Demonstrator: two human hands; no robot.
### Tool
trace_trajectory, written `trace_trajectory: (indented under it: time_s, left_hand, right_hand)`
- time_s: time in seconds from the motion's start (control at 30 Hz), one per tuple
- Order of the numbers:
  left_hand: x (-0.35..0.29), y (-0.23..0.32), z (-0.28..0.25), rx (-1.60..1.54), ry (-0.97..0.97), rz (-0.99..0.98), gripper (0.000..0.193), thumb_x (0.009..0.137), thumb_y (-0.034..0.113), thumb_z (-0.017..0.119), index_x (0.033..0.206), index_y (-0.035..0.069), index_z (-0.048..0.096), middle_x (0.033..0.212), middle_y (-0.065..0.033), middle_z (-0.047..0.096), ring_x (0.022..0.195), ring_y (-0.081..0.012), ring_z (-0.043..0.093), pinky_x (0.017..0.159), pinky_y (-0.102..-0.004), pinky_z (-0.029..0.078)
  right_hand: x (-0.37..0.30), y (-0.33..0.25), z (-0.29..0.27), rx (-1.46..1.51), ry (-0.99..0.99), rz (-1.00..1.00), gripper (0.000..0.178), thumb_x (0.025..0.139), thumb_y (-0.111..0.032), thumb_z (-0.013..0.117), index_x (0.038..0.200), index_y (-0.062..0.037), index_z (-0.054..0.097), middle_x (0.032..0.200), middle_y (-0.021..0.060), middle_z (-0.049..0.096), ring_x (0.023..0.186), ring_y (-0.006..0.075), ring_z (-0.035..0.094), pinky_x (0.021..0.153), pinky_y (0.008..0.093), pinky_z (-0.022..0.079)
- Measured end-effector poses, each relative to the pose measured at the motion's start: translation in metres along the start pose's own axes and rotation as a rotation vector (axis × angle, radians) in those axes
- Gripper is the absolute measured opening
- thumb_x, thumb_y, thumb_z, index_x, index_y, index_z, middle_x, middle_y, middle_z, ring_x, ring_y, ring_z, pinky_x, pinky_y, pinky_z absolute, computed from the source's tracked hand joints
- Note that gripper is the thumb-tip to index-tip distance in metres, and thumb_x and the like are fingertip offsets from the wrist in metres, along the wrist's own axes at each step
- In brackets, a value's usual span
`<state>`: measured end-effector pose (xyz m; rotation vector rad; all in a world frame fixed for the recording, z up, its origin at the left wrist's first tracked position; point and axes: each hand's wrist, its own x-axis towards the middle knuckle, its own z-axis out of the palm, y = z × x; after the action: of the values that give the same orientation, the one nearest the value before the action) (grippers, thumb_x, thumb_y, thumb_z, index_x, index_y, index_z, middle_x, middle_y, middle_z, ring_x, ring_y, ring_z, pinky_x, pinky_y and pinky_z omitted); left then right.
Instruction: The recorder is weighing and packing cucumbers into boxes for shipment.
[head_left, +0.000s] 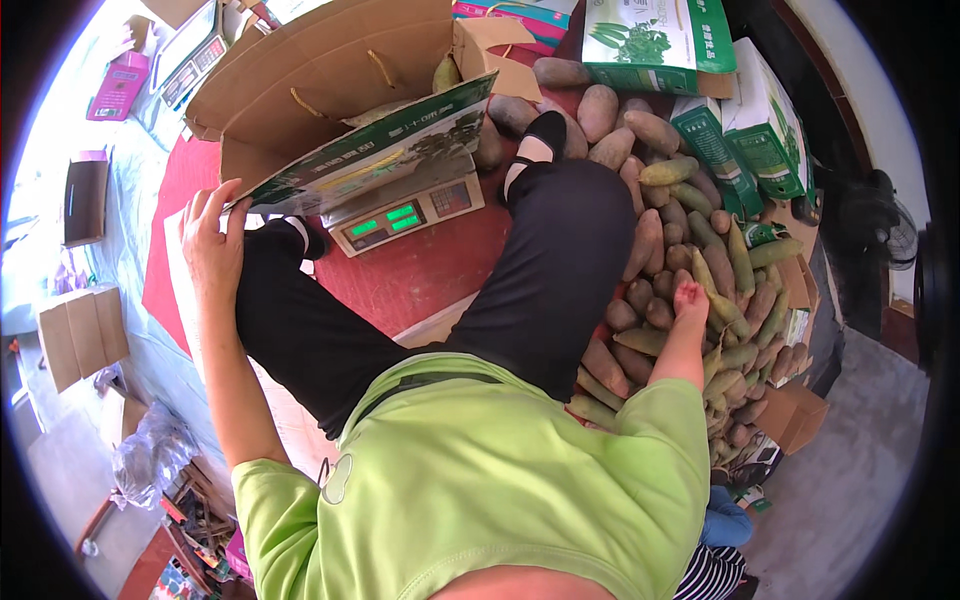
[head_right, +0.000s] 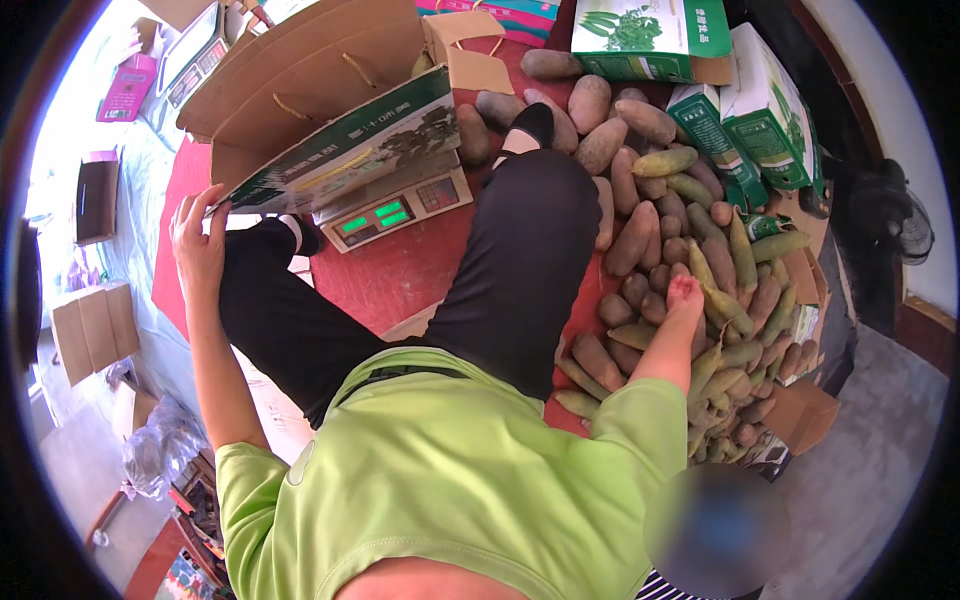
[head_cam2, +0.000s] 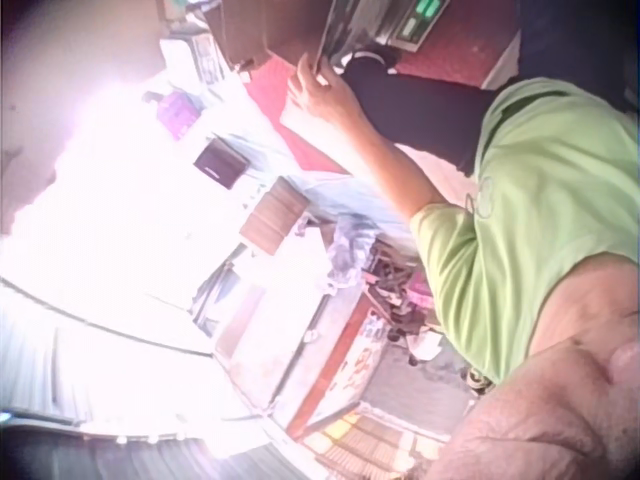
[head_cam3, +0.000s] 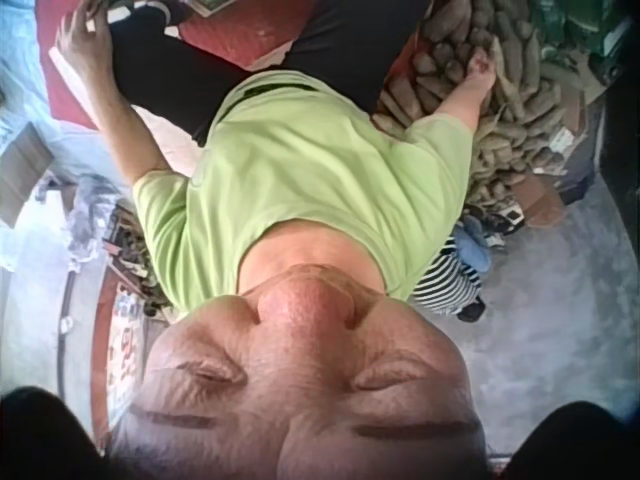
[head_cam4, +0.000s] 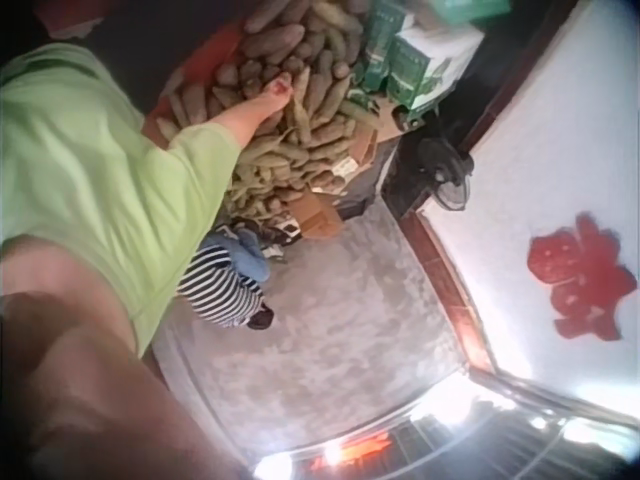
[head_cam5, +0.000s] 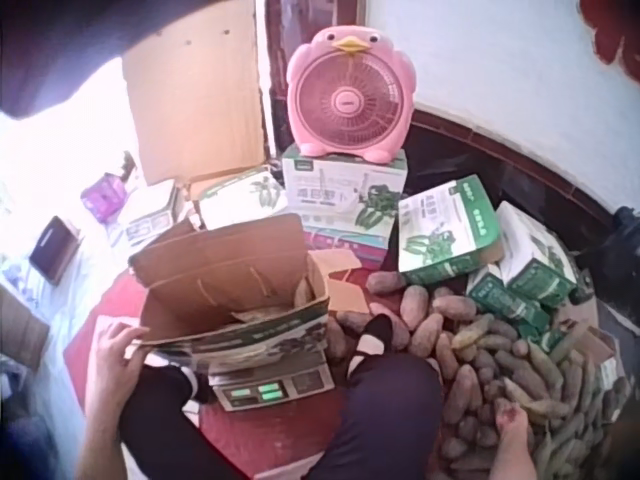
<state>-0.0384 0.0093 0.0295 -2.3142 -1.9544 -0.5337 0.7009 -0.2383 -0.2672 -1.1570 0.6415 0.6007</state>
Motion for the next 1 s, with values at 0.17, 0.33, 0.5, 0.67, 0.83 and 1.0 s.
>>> trace_trajectory:
  time_s: [0.17, 0.33, 0.5, 0.67, 0.83, 1.0]
  left_hand:
    - [-0.004, 0.003, -0.012, 0.051, 0.02, -0.03, 0.02, 0.083, 0.018, 0.065, 0.101, 0.01, 0.066, 0.094, -0.0064, 0.064, 0.095, -0.0265, 0.059, 0.089, -0.038, 0.04]
    - [-0.002, -0.002, -0.005, 0.056, 0.046, 0.021, 0.02, 0.083, 0.018, 0.065, 0.1, 0.01, 0.066, 0.093, -0.0067, 0.064, 0.095, -0.0263, 0.059, 0.089, -0.0382, 0.04]
    - [-0.005, -0.005, -0.004, 0.017, 0.059, 0.011, 0.017, 0.082, 0.017, 0.066, 0.097, 0.011, 0.066, 0.089, -0.0053, 0.064, 0.093, -0.0249, 0.059, 0.09, -0.0381, 0.039]
    - [-0.005, -0.004, -0.005, -0.001, 0.06, -0.009, 0.015, 0.081, 0.017, 0.066, 0.096, 0.012, 0.067, 0.088, -0.0034, 0.063, 0.092, -0.0231, 0.059, 0.091, -0.0381, 0.039]
    - [-0.004, -0.006, -0.003, -0.006, 0.063, 0.006, 0.014, 0.082, 0.018, 0.066, 0.094, 0.011, 0.066, 0.089, -0.0024, 0.064, 0.093, -0.0229, 0.059, 0.09, -0.0386, 0.039]
    - [-0.005, -0.007, -0.004, -0.038, 0.081, 0.021, 0.013, 0.082, 0.019, 0.065, 0.092, 0.011, 0.066, 0.089, -0.0025, 0.064, 0.093, -0.0235, 0.059, 0.09, -0.0388, 0.039]
  right_hand:
    - [-0.041, 0.006, 0.014, -0.5, 0.116, -0.085, 0.011, 0.091, -0.017, 0.057, 0.087, -0.0075, 0.056, 0.067, 0.0016, 0.049, 0.051, 0.0147, 0.045, 0.052, 0.0293, 0.046]
    - [-0.061, -0.039, 0.028, -0.583, 0.205, -0.319, 0.014, 0.088, -0.019, 0.062, 0.092, -0.0049, 0.06, 0.075, 0.0046, 0.054, 0.051, 0.0158, 0.046, 0.045, 0.0314, 0.042]
    - [-0.12, -0.082, 0.074, -0.591, 0.071, -0.645, 0.011, 0.088, -0.019, 0.059, 0.092, -0.009, 0.063, 0.079, 0.0007, 0.055, 0.054, 0.0123, 0.044, 0.049, 0.0282, 0.04]
    - [-0.162, -0.099, 0.119, -0.567, -0.07, -0.735, 0.017, 0.089, -0.022, 0.062, 0.098, -0.0073, 0.062, 0.096, 0.0028, 0.064, 0.069, 0.0115, 0.053, 0.055, 0.0254, 0.04]
    - [-0.257, -0.077, 0.191, -0.591, -0.495, -0.781, 0.02, 0.09, -0.023, 0.062, 0.099, -0.0046, 0.062, 0.091, 0.0014, 0.064, 0.07, 0.0069, 0.051, 0.059, 0.0226, 0.037]
    - [-0.388, -0.036, 0.281, -0.572, -0.983, -0.796, 0.021, 0.093, -0.02, 0.058, 0.095, 0.0007, 0.063, 0.067, -0.006, 0.041, 0.057, 0.0034, 0.035, 0.056, 0.0214, 0.035]
